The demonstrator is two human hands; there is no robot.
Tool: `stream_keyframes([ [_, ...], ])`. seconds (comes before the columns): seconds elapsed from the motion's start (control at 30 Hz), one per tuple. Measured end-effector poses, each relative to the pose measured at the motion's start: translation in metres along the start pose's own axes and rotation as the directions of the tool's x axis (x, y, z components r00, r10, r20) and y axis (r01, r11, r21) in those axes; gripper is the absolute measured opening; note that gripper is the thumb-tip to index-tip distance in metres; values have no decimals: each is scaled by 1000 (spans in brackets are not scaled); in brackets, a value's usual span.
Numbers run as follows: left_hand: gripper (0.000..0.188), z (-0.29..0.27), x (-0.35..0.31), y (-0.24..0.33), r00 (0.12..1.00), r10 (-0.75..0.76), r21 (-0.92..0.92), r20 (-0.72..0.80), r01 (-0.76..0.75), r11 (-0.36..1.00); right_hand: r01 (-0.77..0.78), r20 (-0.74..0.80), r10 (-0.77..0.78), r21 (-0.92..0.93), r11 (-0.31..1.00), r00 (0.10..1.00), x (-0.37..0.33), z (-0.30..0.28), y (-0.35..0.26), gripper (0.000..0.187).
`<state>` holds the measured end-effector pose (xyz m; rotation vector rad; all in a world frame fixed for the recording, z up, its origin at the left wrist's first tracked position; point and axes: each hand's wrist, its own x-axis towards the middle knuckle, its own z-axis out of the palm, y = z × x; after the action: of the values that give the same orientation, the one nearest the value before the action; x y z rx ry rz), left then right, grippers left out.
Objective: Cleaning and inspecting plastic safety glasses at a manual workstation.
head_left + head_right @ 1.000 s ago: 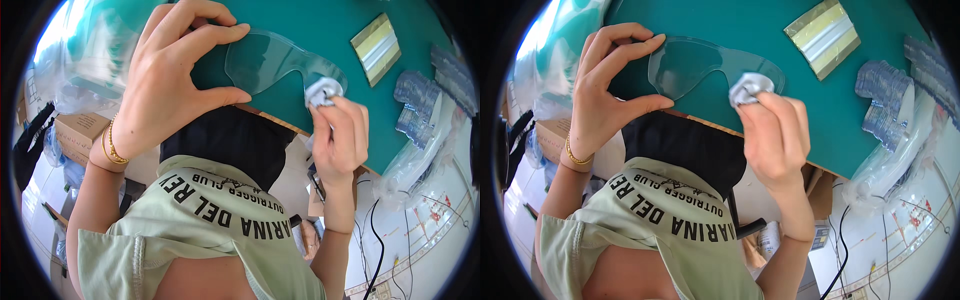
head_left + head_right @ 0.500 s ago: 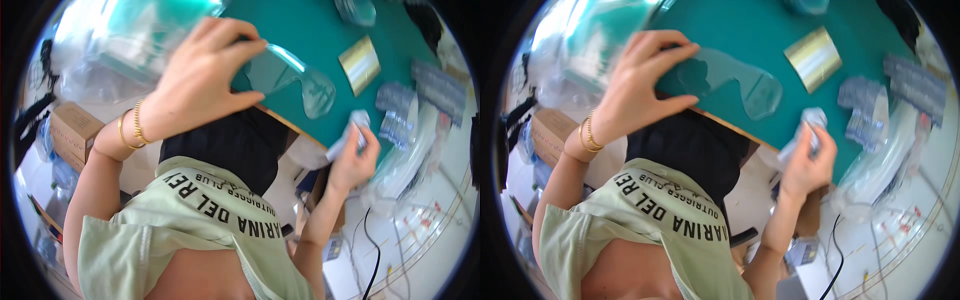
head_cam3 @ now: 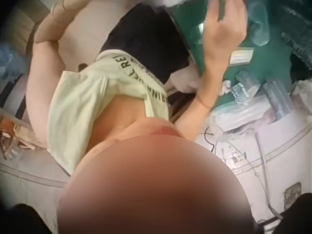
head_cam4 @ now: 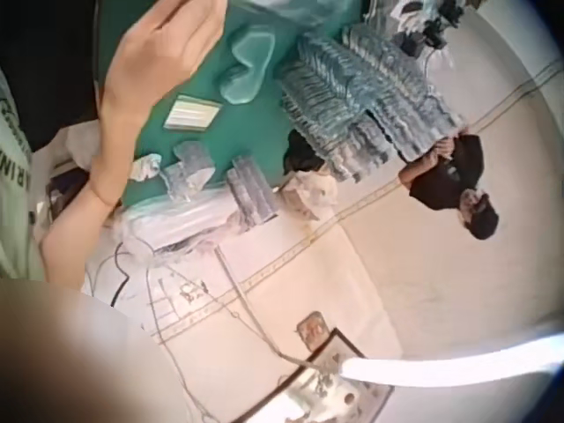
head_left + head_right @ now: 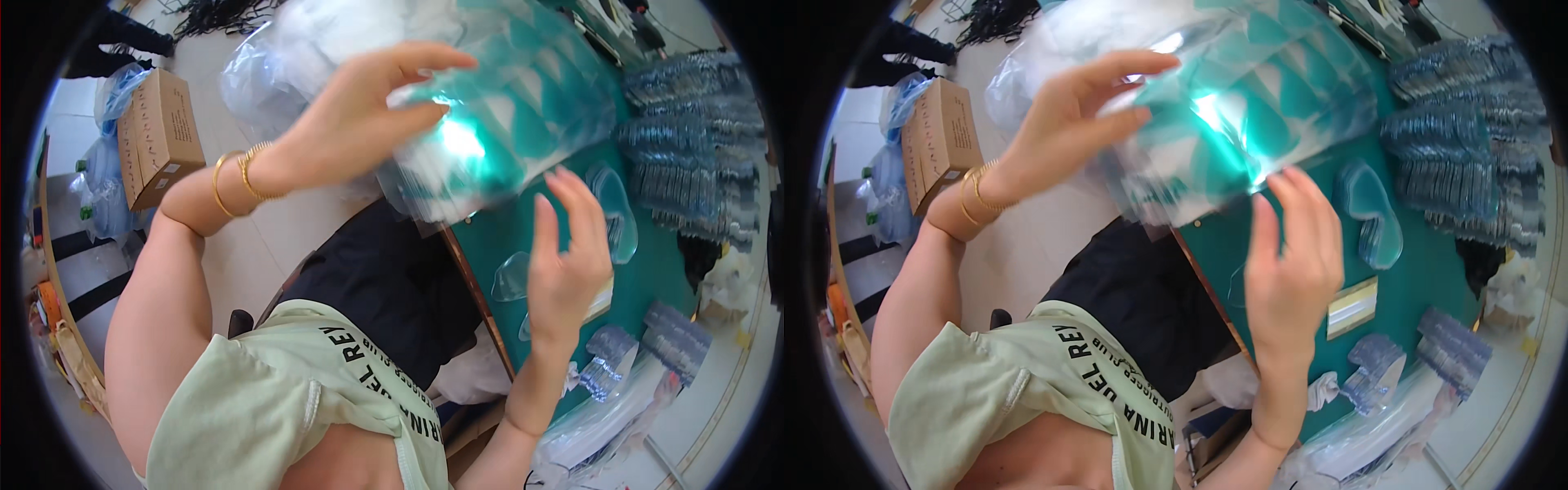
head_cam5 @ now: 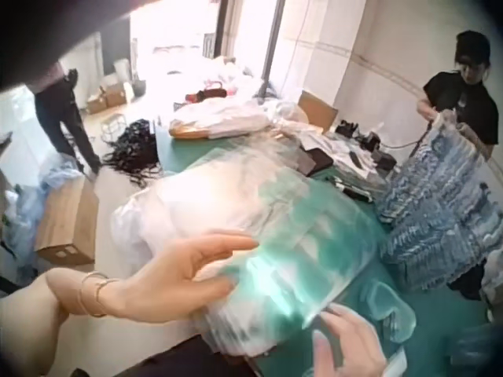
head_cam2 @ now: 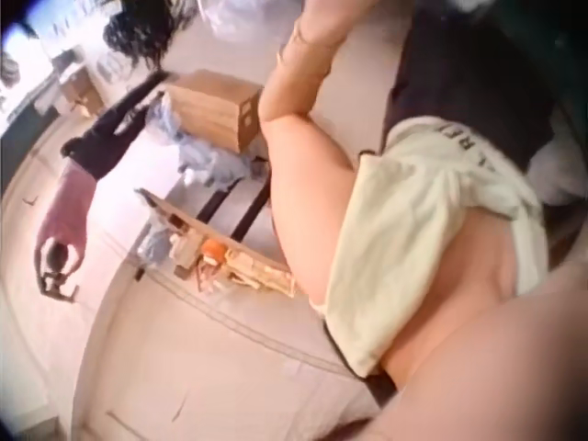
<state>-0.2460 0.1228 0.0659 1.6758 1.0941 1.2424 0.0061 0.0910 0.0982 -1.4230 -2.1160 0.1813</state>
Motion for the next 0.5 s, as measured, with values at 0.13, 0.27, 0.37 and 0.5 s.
stream_keyframes([
  [0.13, 40, -49, 37, -4, 977, -140, 120, -158, 160, 980, 203, 106, -200, -23, 979, 974, 51, 43, -14, 56],
  [0.27, 38, -103, 87, -63, 847, 514, 417, 139, -521, 745, 150, 157, -144, -23, 988, 977, 90, 69, -12, 81],
  [0.37, 42, -120, 156, -117, 758, 324, 539, 566, -638, 549, 51, 194, -53, 16, 999, 980, 108, 83, -7, 86],
  [0.5, 42, -84, 163, -108, 870, 37, 217, 492, -163, 962, 43, 237, -14, -120, 992, 971, 103, 85, -6, 85],
])
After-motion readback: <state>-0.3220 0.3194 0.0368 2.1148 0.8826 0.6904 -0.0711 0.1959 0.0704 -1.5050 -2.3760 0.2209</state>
